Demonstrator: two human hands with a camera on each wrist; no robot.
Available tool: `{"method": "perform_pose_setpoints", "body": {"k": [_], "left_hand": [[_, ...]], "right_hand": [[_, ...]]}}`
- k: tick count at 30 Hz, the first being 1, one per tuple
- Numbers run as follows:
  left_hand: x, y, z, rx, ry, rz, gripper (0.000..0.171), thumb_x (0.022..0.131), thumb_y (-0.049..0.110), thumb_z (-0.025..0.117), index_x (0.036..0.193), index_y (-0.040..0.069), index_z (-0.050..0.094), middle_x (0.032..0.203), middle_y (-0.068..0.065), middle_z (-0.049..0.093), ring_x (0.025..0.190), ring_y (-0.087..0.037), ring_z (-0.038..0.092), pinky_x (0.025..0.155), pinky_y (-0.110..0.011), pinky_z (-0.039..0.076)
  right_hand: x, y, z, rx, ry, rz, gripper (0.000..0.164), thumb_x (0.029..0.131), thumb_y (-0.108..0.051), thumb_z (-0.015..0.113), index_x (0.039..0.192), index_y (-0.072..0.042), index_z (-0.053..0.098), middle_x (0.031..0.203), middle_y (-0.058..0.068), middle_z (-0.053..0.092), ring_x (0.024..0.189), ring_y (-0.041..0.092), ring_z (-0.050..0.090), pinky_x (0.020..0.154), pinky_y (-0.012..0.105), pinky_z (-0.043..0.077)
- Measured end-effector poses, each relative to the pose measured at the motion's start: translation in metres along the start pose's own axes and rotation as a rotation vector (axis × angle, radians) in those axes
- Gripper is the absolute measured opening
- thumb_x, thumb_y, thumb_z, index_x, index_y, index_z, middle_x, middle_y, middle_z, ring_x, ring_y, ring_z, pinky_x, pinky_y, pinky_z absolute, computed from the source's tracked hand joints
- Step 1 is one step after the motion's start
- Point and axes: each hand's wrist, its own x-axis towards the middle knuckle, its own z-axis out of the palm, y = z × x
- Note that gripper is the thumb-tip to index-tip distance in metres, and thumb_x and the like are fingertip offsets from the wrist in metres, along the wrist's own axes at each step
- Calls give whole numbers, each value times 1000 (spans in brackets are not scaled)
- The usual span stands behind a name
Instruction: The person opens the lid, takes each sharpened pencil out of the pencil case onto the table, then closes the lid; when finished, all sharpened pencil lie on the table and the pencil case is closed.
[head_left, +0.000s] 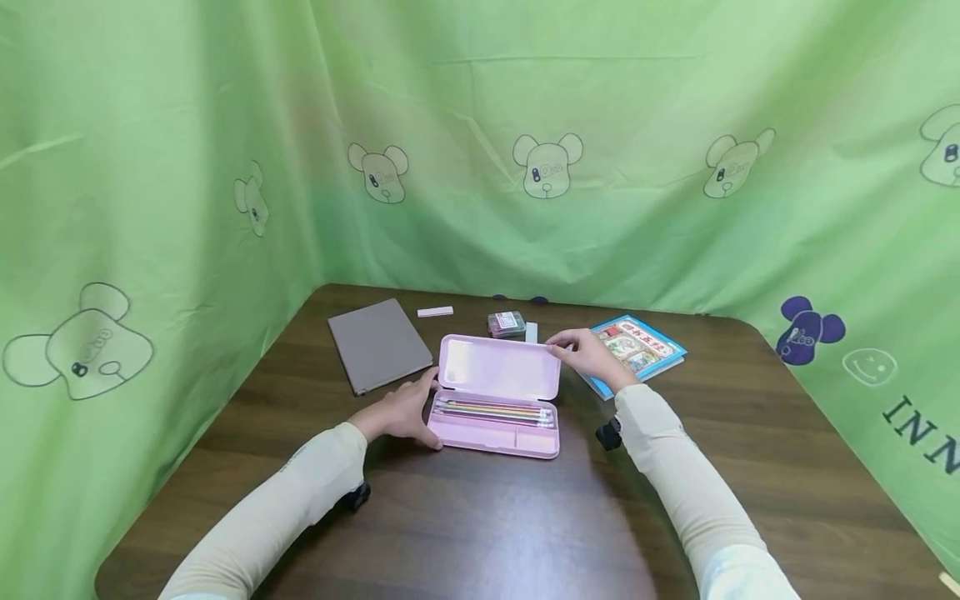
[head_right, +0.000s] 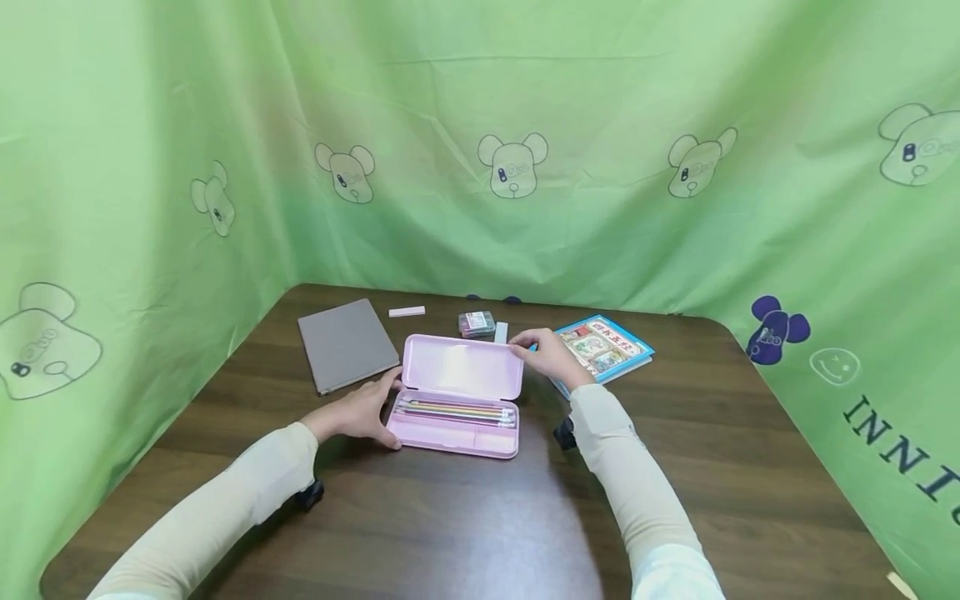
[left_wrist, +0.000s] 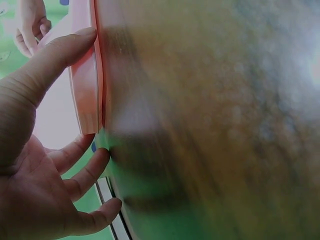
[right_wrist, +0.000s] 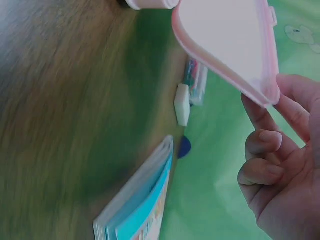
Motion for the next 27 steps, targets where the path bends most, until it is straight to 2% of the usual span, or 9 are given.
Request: {"method": "perform_pose_setpoints", "body": {"k": [6,12,17,21,27], "left_hand": [[-2,-2,-7,-26,4,-8,122,54,38,87,146,9,11,137,-3,47,122,-30,41,94,-58,33],[-3,-3,-8,-25,-5,-12,122,55,39,87,146,8,11,138,-4,46,122,-31,41,95,-59,33],[-4,-1,-6,-31,-9,-16,122,55,38,87,146,8,11,137,-4,46,122,-30,41,95,-59,32],[-4,1,-5,-36,-5,-8,122,54,38,87,145,7,12,137,-4,46,121,-30,42,94,-59,33],[-1,4,-3,-18,-11,7,122,54,38,87,145,7,12,134,-5,48,120,-31,43,92,-61,34]], "right_hand": [[-9,-1,-12,-43,32,14,22,87,-22,63,104,-7,69,94,10,66,78,18,53,67,30,41],[-23,-3,-12,-57,-7,-12,26,82,-19,69,103,-5,69,87,8,66,68,17,51,61,28,42],[-34,-8,-3,-66,-75,-65,23,78,-15,72,99,-4,69,83,5,67,68,16,53,60,26,42],[-40,-13,6,-102,-156,-102,23,76,-15,74,97,-5,70,79,2,65,72,12,54,64,25,44],[-48,-18,16,-147,-269,-78,22,74,-19,76,93,-9,70,75,-2,60,66,8,50,61,24,42]]}}
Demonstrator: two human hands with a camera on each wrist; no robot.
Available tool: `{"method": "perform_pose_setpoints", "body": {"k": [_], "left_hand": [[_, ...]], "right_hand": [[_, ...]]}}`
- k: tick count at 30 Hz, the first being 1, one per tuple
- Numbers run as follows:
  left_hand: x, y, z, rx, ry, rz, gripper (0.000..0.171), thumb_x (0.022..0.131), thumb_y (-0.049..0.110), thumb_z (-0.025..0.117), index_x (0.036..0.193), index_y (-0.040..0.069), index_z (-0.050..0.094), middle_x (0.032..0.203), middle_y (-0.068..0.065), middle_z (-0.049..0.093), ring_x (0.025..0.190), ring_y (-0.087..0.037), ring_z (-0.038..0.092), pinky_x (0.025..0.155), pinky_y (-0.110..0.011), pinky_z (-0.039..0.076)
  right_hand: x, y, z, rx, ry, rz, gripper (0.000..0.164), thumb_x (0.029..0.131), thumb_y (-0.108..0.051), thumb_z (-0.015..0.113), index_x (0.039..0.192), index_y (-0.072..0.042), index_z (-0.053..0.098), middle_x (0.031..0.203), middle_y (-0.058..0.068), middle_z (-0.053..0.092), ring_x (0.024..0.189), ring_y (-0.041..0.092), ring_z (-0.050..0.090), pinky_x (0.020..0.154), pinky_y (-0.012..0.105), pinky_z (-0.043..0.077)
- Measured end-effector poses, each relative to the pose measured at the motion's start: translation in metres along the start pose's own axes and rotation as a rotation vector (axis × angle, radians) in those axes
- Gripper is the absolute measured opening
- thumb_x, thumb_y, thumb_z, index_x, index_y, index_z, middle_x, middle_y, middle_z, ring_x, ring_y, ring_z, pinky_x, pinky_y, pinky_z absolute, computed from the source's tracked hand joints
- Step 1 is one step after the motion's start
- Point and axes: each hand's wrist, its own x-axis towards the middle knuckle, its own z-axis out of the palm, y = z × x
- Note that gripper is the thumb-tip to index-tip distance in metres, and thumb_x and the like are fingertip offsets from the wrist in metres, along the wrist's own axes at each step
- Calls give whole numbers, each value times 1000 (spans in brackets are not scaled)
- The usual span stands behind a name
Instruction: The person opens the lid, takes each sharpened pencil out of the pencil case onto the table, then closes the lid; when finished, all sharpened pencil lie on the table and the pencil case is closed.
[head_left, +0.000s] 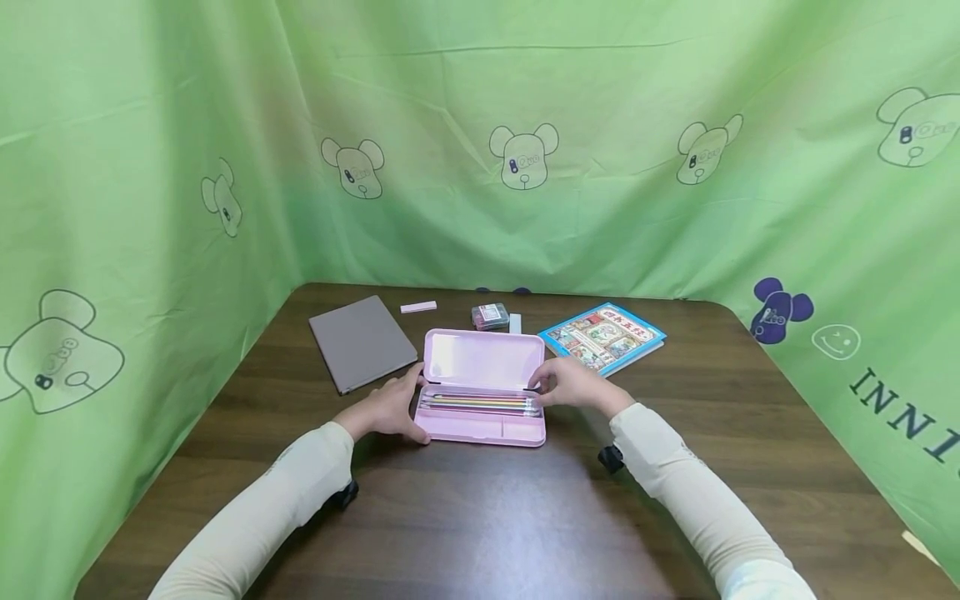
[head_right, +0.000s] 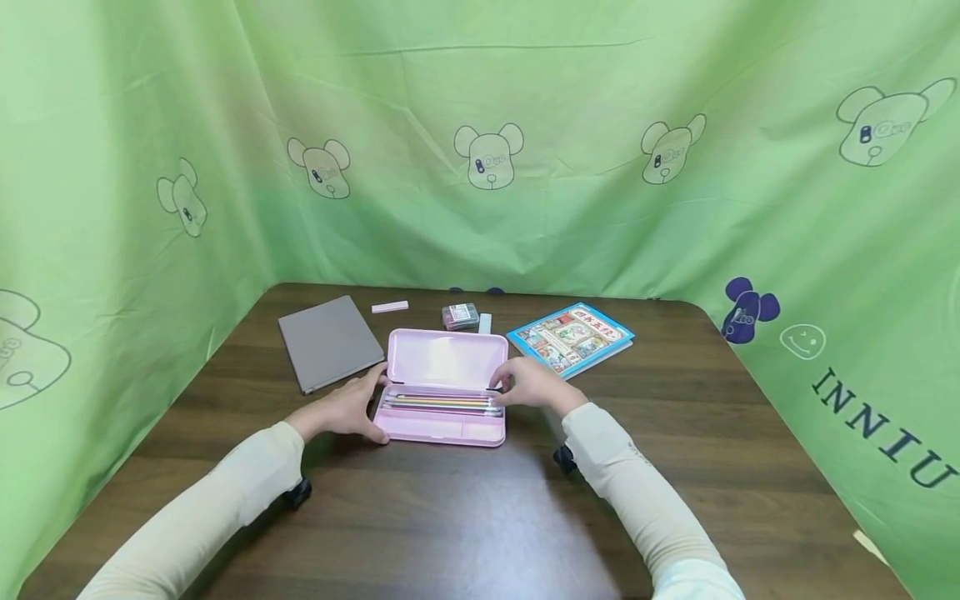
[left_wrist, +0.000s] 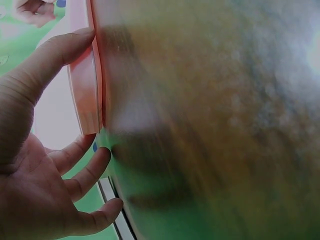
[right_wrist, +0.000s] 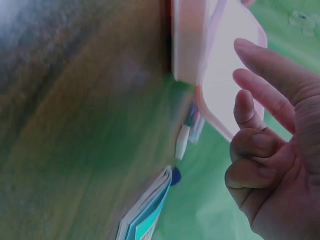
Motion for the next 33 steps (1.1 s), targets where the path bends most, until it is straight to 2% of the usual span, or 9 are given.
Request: {"method": "perform_pose_setpoints", "body": {"k": [4,9,14,20,25,30,33], "left_hand": [[0,1,0,7,1,0,122,53,39,87,145,7,13,133,-4,49,120,-30,43,92,-60,35],[0,3,-1,7,1,-1,121,54,38,87,145,7,13,134,-5,48,120,-31,43,92,-61,34],[-1,4,-1,6,0,-1,120,55,37,87,145,6,13,135,-6,48,119,-31,43,92,-61,34],[-1,2,0,6,3,-8,120,54,38,87,145,8,14,135,-5,48,119,-30,43,92,-60,34],[-1,3,-1,15,8,-2,119,54,37,87,144,7,15,135,-5,48,118,-30,44,91,-59,35],[-1,3,-1,15,2,-17,118,55,37,87,144,8,15,137,-5,46,118,-29,43,92,-58,35],[-2,2,1,20,-1,-20,118,56,37,87,144,7,15,137,-5,46,118,-28,44,92,-57,35]], "right_hand": [[2,-5,5,-41,-59,2,19,74,-21,76,89,-11,71,67,-5,55,62,8,47,58,23,40],[5,-7,10,-101,-102,10,12,76,-20,75,84,-13,71,67,-6,56,63,8,47,60,23,40],[8,-7,12,-94,-128,30,11,77,-19,74,84,-12,71,72,-5,60,66,9,48,62,24,41],[12,-5,15,-69,-147,49,7,77,-19,74,81,-13,71,69,-5,58,65,11,48,61,25,40],[12,-4,13,-37,-167,7,7,80,-17,72,75,-15,68,66,-5,54,63,9,46,60,24,38],[11,-4,15,-65,-145,-11,8,81,-17,71,74,-16,67,64,-6,53,60,8,44,58,22,37],[8,-2,17,-95,-104,-25,5,81,-16,70,77,-14,67,65,-6,53,60,7,44,57,22,37]]}}
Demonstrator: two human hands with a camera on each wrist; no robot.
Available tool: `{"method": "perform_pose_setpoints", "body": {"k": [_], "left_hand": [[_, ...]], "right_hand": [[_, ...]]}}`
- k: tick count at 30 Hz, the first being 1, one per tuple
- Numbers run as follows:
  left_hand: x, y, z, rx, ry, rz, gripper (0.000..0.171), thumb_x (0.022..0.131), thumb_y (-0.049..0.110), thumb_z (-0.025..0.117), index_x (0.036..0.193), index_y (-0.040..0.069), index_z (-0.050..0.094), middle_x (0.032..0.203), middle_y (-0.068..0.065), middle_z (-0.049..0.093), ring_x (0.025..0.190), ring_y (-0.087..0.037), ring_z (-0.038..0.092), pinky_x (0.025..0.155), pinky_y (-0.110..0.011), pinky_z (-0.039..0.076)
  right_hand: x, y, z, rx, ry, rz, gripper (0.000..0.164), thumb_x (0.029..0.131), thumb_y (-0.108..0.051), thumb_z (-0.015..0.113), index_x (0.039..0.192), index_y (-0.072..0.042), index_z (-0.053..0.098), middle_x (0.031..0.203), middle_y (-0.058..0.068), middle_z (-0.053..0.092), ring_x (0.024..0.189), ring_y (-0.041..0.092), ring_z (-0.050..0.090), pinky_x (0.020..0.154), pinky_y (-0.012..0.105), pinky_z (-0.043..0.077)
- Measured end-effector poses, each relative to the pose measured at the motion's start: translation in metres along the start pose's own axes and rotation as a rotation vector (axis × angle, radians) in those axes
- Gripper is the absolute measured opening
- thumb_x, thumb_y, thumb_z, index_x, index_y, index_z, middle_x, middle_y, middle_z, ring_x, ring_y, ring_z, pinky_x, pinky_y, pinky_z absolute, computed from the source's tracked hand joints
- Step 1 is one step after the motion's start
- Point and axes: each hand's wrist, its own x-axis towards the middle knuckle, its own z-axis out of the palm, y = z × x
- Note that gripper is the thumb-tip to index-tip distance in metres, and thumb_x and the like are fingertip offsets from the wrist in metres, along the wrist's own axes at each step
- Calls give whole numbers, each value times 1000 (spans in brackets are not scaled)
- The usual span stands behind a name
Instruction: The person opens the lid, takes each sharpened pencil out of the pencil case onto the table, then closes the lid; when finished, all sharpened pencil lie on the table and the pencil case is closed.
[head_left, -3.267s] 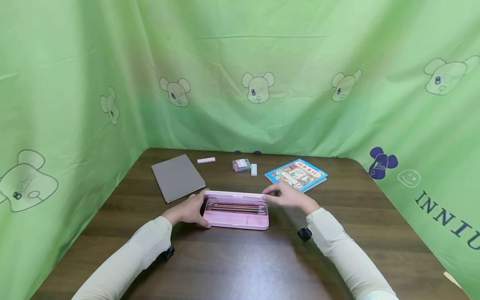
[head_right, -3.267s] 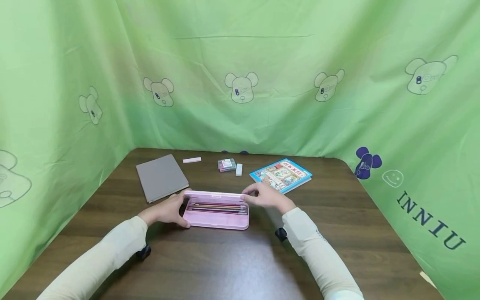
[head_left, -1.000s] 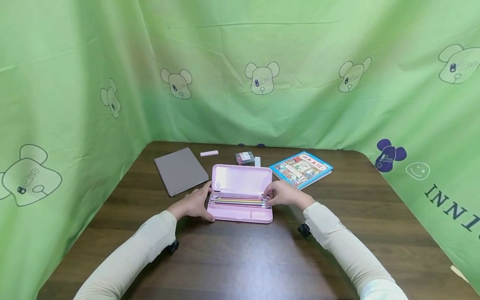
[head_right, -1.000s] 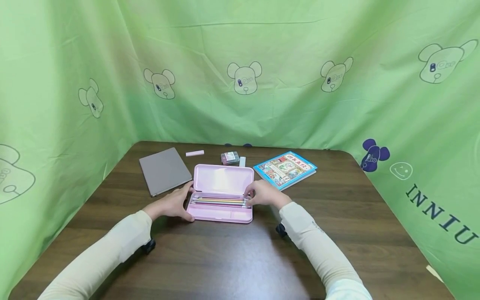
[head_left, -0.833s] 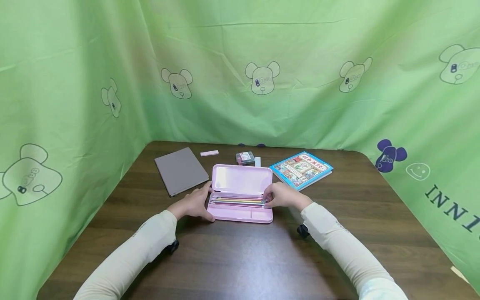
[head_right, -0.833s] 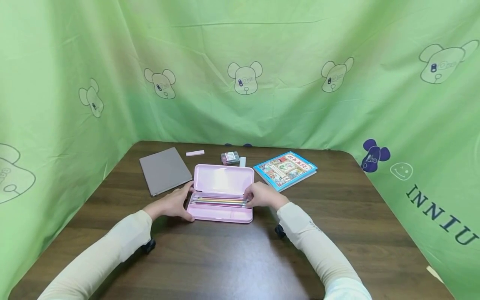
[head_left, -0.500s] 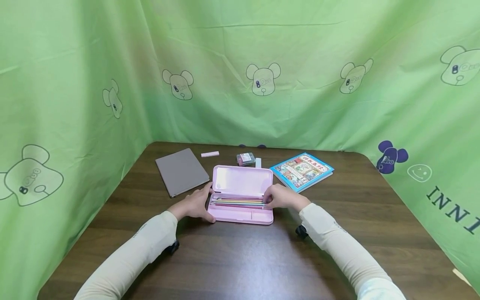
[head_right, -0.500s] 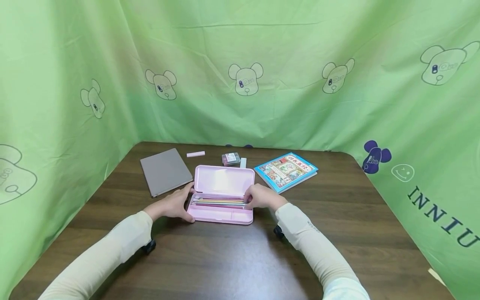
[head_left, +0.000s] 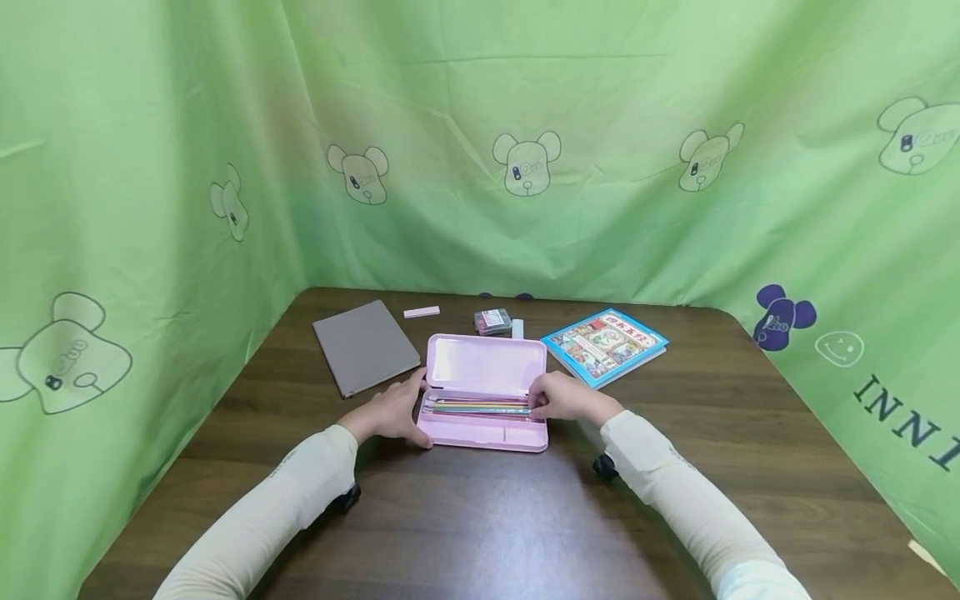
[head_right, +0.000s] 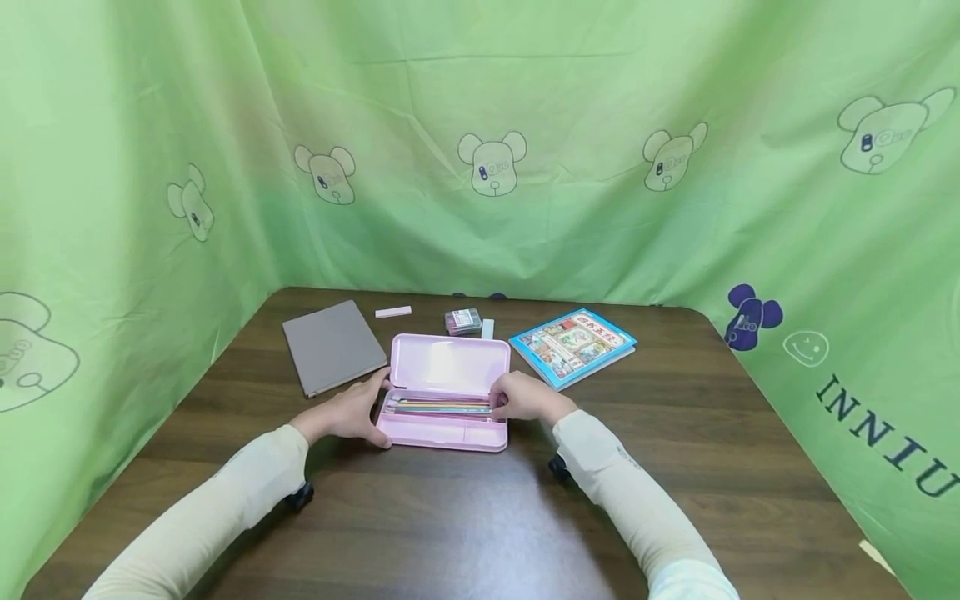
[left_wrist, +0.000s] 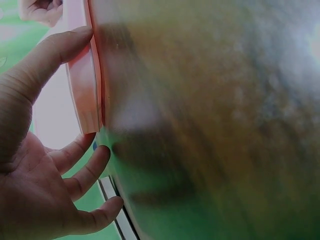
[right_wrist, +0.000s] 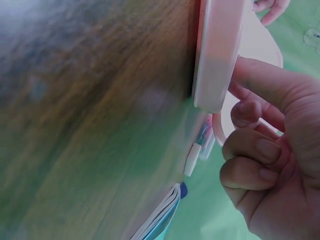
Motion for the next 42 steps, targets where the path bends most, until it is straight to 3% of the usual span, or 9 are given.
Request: {"method": "perform_pose_setpoints", "body": {"k": [9,15,21,27,42], "left_hand": [[-2,1,3,-17,-2,-17,116,56,37,87,144,9,17,135,-4,46,119,-29,43,95,-56,33],[0,1,3,-5,9,-11,116,55,38,87,143,9,18,134,-5,47,119,-29,43,94,-56,33],[0,0,5,12,20,6,115,54,39,87,142,9,20,132,-4,48,118,-28,45,92,-55,35],[-2,0,3,15,31,21,117,52,38,88,142,7,20,130,-3,50,117,-29,45,90,-55,36],[-2,0,2,18,27,36,117,54,38,87,142,3,18,131,-6,49,119,-31,45,90,-58,36]], "right_hand": [[-16,4,-7,5,164,-11,7,83,-13,68,87,-9,70,83,-1,63,71,7,52,66,25,45],[-26,15,-9,21,216,25,7,84,-14,67,87,-9,71,78,-4,60,67,6,50,62,24,43],[-36,20,-10,10,284,0,4,83,-14,68,80,-13,69,75,-6,61,65,4,48,61,23,42],[-42,24,-14,23,310,-30,6,82,-11,68,77,-13,68,73,-7,58,63,5,44,59,22,40],[-65,49,-20,3,361,-6,4,81,-13,69,77,-13,69,69,-7,53,63,5,40,58,23,36]]}}
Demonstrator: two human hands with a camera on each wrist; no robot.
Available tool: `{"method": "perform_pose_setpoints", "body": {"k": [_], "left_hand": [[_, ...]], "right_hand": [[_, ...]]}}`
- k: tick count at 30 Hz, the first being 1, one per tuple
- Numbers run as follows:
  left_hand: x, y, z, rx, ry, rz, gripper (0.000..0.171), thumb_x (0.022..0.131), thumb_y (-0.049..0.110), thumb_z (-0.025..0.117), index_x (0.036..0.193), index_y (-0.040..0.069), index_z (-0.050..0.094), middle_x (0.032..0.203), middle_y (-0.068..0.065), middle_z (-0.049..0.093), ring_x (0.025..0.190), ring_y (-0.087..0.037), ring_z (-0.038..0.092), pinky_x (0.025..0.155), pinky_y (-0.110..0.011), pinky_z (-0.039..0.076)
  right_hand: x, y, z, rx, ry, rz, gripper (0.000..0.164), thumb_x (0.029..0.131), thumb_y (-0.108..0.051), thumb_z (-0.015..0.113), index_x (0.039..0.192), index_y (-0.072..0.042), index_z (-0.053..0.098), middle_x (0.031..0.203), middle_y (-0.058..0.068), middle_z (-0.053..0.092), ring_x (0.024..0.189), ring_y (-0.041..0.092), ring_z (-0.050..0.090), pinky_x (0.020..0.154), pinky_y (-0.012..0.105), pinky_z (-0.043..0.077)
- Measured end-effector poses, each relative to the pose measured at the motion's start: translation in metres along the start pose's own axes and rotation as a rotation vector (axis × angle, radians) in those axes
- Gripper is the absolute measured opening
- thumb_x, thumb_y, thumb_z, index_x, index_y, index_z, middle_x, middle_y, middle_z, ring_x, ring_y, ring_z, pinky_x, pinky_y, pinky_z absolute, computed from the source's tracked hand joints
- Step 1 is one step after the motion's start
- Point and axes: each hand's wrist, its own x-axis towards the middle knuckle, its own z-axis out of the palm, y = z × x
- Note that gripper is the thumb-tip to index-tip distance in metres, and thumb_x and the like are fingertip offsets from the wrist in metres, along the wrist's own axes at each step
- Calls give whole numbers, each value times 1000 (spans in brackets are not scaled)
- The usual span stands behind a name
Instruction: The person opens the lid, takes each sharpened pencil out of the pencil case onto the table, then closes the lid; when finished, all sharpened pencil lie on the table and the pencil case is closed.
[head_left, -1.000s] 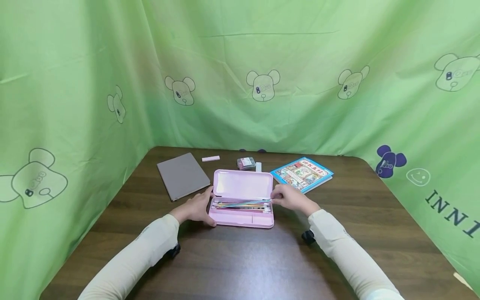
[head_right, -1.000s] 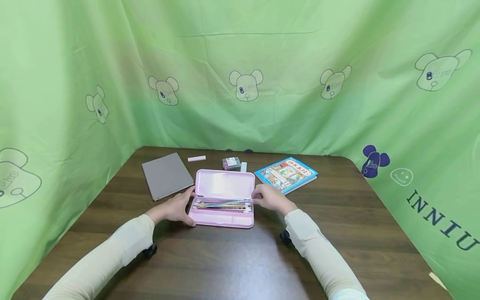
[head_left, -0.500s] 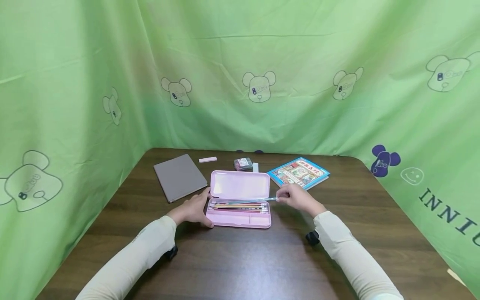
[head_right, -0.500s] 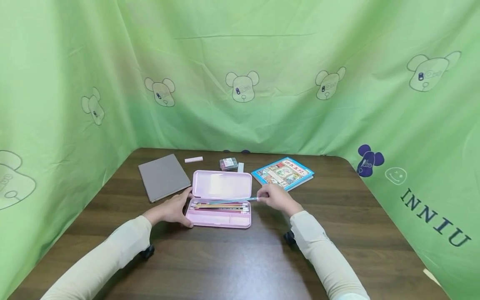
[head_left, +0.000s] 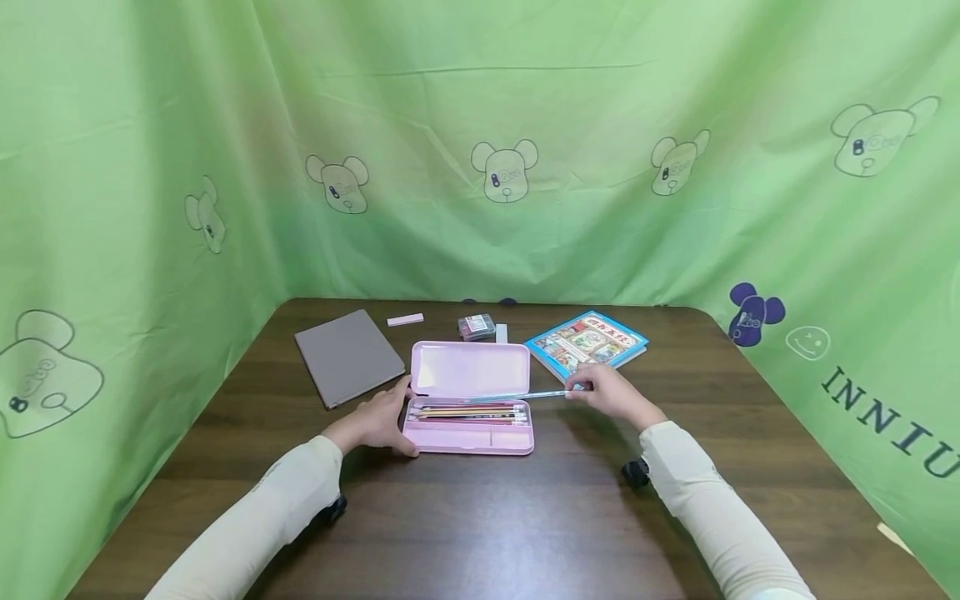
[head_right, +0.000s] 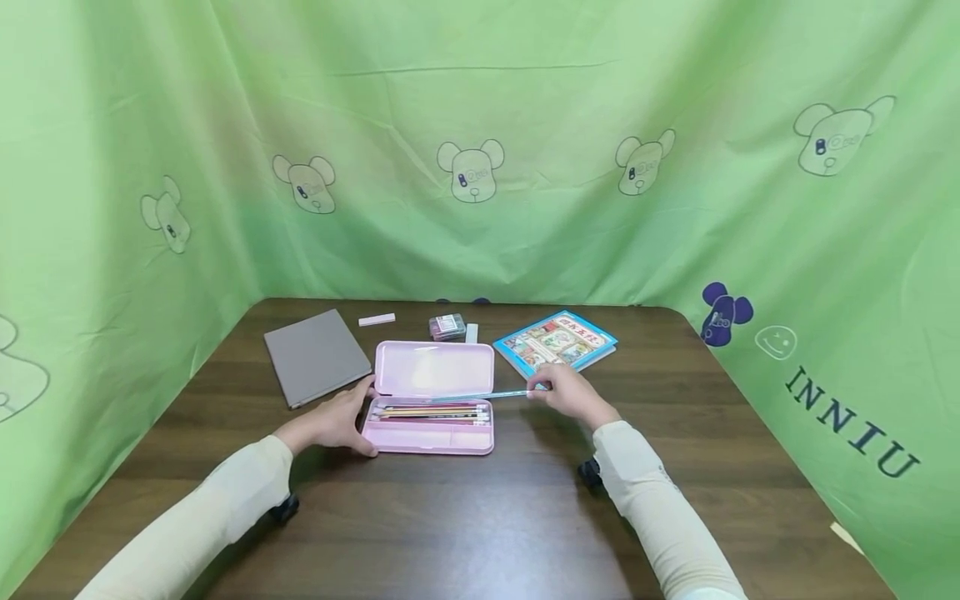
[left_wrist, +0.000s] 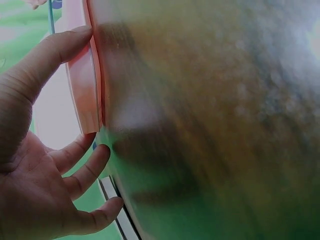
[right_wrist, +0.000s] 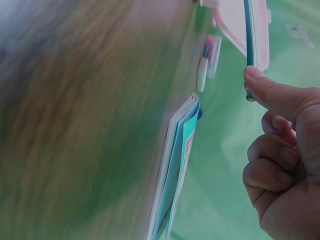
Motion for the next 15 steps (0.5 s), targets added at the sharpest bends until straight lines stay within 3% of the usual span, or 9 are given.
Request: {"method": "perform_pose_setpoints", "body": {"k": [5,15], "left_hand": [[-1,1,-1,-1,2,-3,116,53,38,87,142,5,19,130,-6,50,116,-31,46,88,-56,37],[-2,2,-2,-1,-15,-9,117,54,39,87,142,6,19,132,-7,49,117,-31,46,90,-56,36]], "right_hand": [[-9,7,-5,7,8,-3,5,80,-11,69,76,-10,69,69,-7,53,63,3,39,58,22,36],[-26,28,-17,17,22,88,5,81,-9,69,76,-9,68,69,-6,53,61,3,39,56,22,36]]}}
